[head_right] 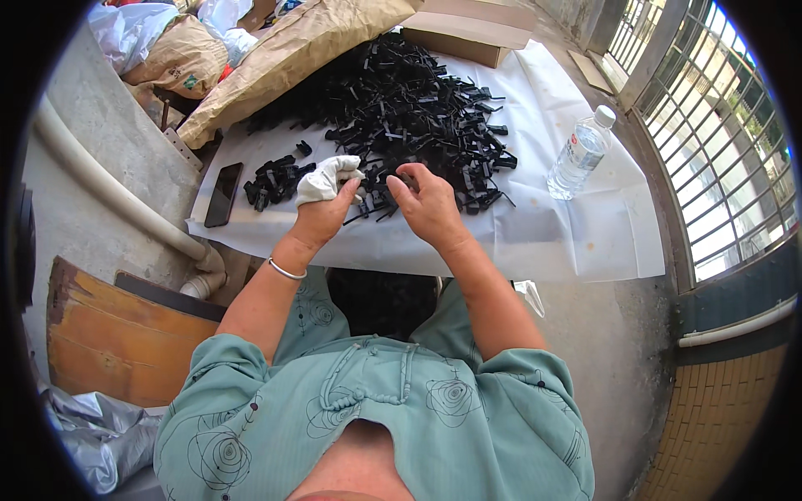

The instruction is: Cleaning and inspecting small black plastic components using a white cloth.

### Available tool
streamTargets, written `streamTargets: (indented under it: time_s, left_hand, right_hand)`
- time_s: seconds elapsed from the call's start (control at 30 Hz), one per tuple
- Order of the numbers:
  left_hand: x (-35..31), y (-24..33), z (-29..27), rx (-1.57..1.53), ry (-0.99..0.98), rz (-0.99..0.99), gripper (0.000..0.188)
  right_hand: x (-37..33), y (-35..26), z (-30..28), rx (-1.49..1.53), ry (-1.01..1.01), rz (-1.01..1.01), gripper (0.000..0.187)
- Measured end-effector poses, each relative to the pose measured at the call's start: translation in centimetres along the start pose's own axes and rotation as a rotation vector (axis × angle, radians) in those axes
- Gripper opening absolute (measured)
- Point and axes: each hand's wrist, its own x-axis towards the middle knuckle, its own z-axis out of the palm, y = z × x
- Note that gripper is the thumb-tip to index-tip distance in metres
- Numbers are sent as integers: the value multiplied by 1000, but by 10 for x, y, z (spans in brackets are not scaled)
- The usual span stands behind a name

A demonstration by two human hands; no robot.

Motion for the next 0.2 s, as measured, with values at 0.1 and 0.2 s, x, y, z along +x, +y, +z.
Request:
streamTargets:
  time_s: [0.1, 0.2]
  left_hand:
    - [-1, -8, 0, 73, 54, 158, 25]
    - [5, -15, 1, 65, 11, 175, 28]
  right_hand:
    - [7, 8, 10, 54, -73, 62, 27]
    - [16, 18, 19, 167, -53, 101, 26]
